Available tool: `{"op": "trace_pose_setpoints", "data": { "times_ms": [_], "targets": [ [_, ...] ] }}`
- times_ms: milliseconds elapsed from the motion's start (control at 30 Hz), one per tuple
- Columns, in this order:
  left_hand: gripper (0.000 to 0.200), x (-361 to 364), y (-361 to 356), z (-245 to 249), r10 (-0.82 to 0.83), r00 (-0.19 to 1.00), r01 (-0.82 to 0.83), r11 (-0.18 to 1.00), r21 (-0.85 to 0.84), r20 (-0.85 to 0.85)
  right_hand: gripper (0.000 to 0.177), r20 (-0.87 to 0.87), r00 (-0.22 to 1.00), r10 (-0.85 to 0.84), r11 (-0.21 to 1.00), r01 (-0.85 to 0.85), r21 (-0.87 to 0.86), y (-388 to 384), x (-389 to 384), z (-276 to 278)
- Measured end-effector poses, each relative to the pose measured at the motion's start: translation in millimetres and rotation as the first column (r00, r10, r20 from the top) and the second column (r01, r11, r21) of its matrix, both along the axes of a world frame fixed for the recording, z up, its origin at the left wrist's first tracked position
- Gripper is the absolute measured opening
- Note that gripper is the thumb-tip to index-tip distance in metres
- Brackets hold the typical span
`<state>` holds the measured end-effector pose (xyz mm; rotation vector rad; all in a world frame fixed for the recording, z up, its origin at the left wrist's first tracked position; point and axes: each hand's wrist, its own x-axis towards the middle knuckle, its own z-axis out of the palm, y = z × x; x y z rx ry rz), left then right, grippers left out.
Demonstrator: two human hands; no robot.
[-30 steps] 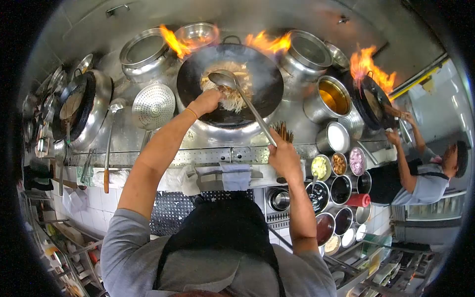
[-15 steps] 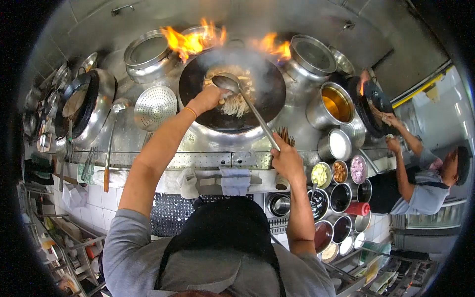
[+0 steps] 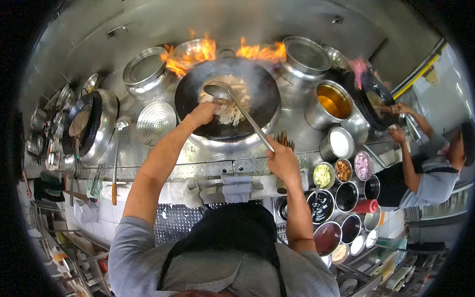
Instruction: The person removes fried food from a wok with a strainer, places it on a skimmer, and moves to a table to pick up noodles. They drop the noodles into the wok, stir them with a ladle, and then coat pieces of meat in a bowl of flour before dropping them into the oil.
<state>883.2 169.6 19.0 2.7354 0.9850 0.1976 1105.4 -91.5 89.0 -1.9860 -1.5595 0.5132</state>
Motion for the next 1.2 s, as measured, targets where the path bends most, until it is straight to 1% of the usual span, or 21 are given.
{"op": "trace_pose_setpoints", "data": {
  "times_ms": [33, 100, 167, 233, 267, 300, 333, 400, 433, 500, 567, 633, 700, 800, 833, 900, 967, 1000, 1067, 1133, 1200],
  "targets": [
    [0.032, 0.3, 4.7, -8.8, -0.01, 1.0, 0.01, 1.0, 0.012, 0.017, 0.046, -0.001, 1.0, -0.009, 1.0, 0.009, 0.011, 2.0, 0.3, 2.6],
    [0.03, 2.8, 4.0, -10.0, -0.02, 0.999, 0.019, 1.0, 0.023, 0.039, 0.045, -0.105, 0.993, -0.048, 0.998, 0.043, -0.049, 4.3, -4.2, 10.8],
    [0.028, 2.2, 4.5, -11.0, -0.016, 0.994, 0.016, 1.0, 0.001, 0.104, 0.046, -0.115, 0.992, -0.043, 0.999, 0.041, -0.016, 11.1, -1.2, 5.2],
    [0.028, 4.0, 5.8, -13.6, 0.0, 0.998, -0.001, 1.0, 0.016, 0.058, 0.046, -0.13, 0.991, -0.035, 0.999, 0.038, 0.018, 17.8, 0.5, 0.3],
    [0.027, 6.2, 6.1, -9.9, 0.008, 1.0, -0.008, 0.999, 0.033, 0.008, 0.047, -0.052, 0.998, -0.026, 0.995, 0.021, -0.097, 20.8, 2.8, 0.8],
    [0.027, 7.0, 3.9, -7.4, 0.006, 1.0, -0.007, 0.999, 0.04, 0.012, 0.047, 0.026, 1.0, -0.011, 0.977, 0.017, -0.213, 22.1, 5.8, -0.1],
    [0.027, 7.4, 0.9, -5.3, 0.019, 0.999, -0.02, 0.999, 0.032, 0.034, 0.047, 0.033, 0.999, -0.012, 0.979, 0.018, -0.204, 23.3, 12.9, -7.7],
    [0.027, 7.2, 0.5, -5.9, 0.043, 0.997, -0.045, 0.999, 0.024, 0.062, 0.048, -0.112, 0.993, 0.041, 0.999, -0.044, -0.023, 25.5, 23.6, -24.1],
    [0.027, 7.9, 1.9, -10.2, 0.039, 0.998, -0.04, 0.999, 0.025, 0.055, 0.048, -0.108, 0.993, 0.047, 0.999, -0.049, -0.02, 28.2, 22.7, -27.2],
    [0.027, 6.0, 4.4, -16.9, 0.038, 0.998, -0.04, 0.999, 0.024, 0.052, 0.048, -0.055, 0.996, -0.068, 0.996, 0.07, 0.05, 34.2, 14.3, -25.6],
    [0.033, 5.4, 9.9, -22.0, 0.02, 0.996, -0.018, 0.999, -0.029, 0.085, 0.049, -0.004, 0.995, -0.099, 0.994, 0.099, 0.048, 49.7, 9.2, -21.4],
    [0.032, 3.4, 19.2, -35.6, -0.004, 0.991, 0.01, 0.999, -0.041, 0.137, 0.049, 0.048, 0.99, -0.131, 0.99, 0.129, 0.055, 65.4, 7.1, -18.6],
    [0.031, 1.7, 17.7, -36.0, -0.025, 0.981, 0.035, 0.998, -0.049, 0.193, 0.05, 0.159, 0.975, -0.155, 0.988, 0.155, 0.016, 77.1, 6.3, -19.2],
    [0.031, -1.5, 11.2, -37.5, -0.009, 0.977, 0.018, 0.999, -0.036, 0.214, 0.051, 0.253, 0.96, -0.116, 0.99, 0.131, -0.045, 83.2, -1.7, -18.9],
    [0.029, -1.8, 10.2, -37.5, -0.029, 0.984, 0.038, 0.998, -0.052, 0.176, 0.051, 0.259, 0.96, -0.111, 0.991, 0.128, -0.046, 82.3, -5.1, -18.9],
    [0.028, 0.0, 8.3, -33.4, -0.046, 0.988, 0.057, 0.996, -0.07, 0.144, 0.049, 0.362, 0.932, -0.025, 0.99, 0.072, -0.117, 76.4, -14.2, -11.3],
    [0.027, 0.9, 7.8, -32.6, -0.046, 0.997, 0.049, 0.997, -0.056, 0.059, 0.049, 0.326, 0.945, 0.001, 0.996, 0.028, -0.082, 66.5, -16.3, -9.4],
    [0.027, -0.7, 6.9, -34.6, -0.043, 0.997, 0.046, 0.997, -0.06, 0.062, 0.049, 0.286, 0.958, 0.024, 0.999, -0.012, -0.043, 60.6, -16.9, -9.1],
    [0.029, -1.0, 9.7, -36.4, -0.046, 0.988, 0.054, 0.997, -0.052, 0.148, 0.049, 0.272, 0.962, 0.012, 0.998, 0.003, -0.056, 49.4, -17.0, -6.3],
    [0.027, 2.7, 10.7, -40.2, -0.048, 0.989, 0.054, 0.998, -0.042, 0.141, 0.05, 0.254, 0.967, -0.003, 0.997, 0.021, -0.071, 35.9, -16.4, -6.7],
    [0.025, 5.1, 8.1, -36.3, -0.052, 0.99, 0.057, 0.998, -0.03, 0.13, 0.05, 0.289, 0.957, -0.022, 0.999, 0.031, -0.029, 22.6, -16.3, -9.6]
  ]
}}
